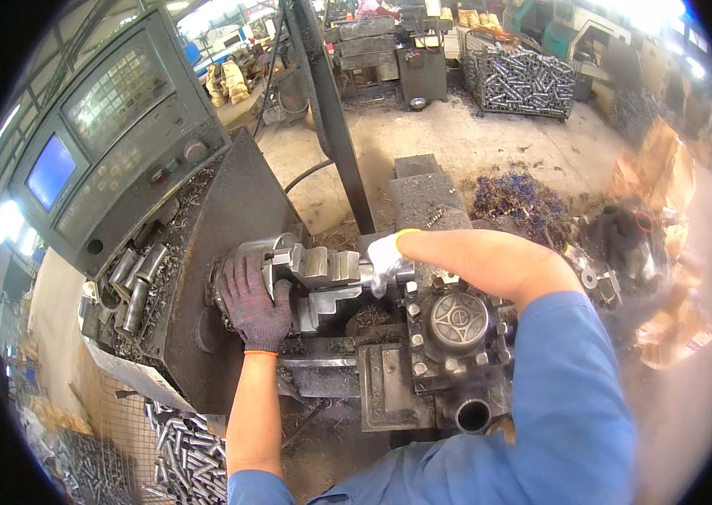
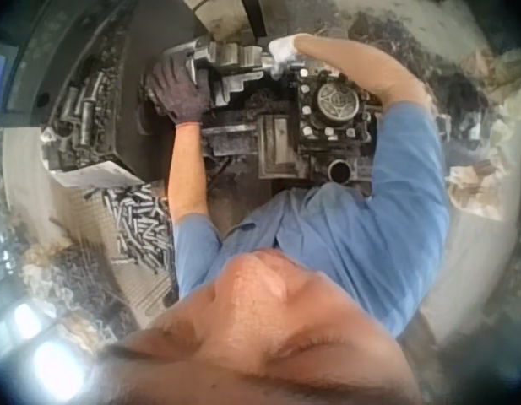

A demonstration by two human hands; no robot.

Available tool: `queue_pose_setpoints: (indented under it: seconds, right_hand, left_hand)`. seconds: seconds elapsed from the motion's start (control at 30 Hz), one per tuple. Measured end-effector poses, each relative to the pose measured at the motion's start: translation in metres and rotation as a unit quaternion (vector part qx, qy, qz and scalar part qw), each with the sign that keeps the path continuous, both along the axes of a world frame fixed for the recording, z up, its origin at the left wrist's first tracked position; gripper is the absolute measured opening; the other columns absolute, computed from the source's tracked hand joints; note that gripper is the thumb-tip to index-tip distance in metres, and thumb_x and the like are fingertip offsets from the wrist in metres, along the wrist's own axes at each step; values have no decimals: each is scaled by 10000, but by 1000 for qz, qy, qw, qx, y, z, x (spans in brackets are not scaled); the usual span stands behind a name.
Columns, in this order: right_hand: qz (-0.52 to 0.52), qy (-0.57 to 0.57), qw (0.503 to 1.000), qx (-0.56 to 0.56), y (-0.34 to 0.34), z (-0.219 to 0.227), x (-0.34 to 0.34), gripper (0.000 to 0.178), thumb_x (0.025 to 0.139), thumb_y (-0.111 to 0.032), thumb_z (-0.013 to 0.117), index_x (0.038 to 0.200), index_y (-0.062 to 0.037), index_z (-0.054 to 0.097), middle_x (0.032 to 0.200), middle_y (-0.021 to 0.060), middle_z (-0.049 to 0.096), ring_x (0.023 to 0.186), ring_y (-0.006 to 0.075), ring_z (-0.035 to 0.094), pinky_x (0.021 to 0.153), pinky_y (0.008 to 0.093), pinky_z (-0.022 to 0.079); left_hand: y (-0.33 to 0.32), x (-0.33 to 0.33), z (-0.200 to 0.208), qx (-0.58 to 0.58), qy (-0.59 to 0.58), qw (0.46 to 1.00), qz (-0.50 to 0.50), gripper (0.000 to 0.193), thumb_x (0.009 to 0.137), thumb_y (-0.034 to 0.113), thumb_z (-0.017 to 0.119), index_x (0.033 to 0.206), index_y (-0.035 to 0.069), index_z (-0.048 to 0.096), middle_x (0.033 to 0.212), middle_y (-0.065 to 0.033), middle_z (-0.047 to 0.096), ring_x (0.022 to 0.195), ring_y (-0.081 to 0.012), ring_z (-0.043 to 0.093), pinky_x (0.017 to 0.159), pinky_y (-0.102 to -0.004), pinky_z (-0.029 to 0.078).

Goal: The person repeatedly loads cylindrical metal parts into a lathe chuck, operates the machine, and removes the finished parts. They place the processed parts into a nearby wire basket. The cycle of loading, machining, and unloading is repeated throughout the clip.

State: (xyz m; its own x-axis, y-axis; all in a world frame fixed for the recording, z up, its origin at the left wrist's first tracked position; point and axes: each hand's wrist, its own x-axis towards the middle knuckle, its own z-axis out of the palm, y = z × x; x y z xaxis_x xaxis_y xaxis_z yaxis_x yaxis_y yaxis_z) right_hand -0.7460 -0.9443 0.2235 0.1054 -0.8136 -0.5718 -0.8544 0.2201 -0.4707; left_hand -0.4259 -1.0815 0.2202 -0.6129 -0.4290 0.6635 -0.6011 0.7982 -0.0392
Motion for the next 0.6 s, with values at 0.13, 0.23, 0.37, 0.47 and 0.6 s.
queue_pose_setpoints:
  seconds: [0.13,0.23,0.37,0.47,0.6]
  right_hand:
    - [-18,111,994,10,40,17,5,741,676,-508,901,1182,3,724,1006,183,786,832,322,742,770,442,591]
    - [-59,286,954,-71,91,51,-10,550,659,-383,903,1046,-12,781,969,190,792,896,355,765,799,460,599]
    - [-149,382,883,-228,134,103,9,563,714,-358,844,1144,-29,689,1019,192,766,948,378,763,835,467,614]
    - [-224,347,862,-294,160,147,75,630,729,-348,826,1229,-18,630,1117,217,731,994,389,749,847,480,609]
    - [-264,270,857,-349,196,159,200,799,698,-371,839,1378,-34,591,1091,211,719,980,404,746,829,480,622]
  left_hand:
    - [0,-1,-3,10,-3,1000,7,849,897,513,667,1569,42,447,1614,-219,449,1535,-428,359,1296,-605,192]
    - [-2,0,-11,-9,0,1000,12,843,898,512,665,1565,44,451,1612,-223,453,1535,-423,362,1296,-606,193]
    - [-7,-1,-5,-12,5,1000,3,828,893,466,686,1556,31,450,1596,-228,461,1526,-430,368,1281,-606,221]
    - [17,2,15,33,-3,999,5,898,869,484,751,1568,16,435,1595,-240,462,1526,-422,379,1275,-583,262]
    - [113,31,23,409,255,803,-351,972,861,459,817,1607,14,381,1570,-236,474,1501,-392,415,1227,-535,357]
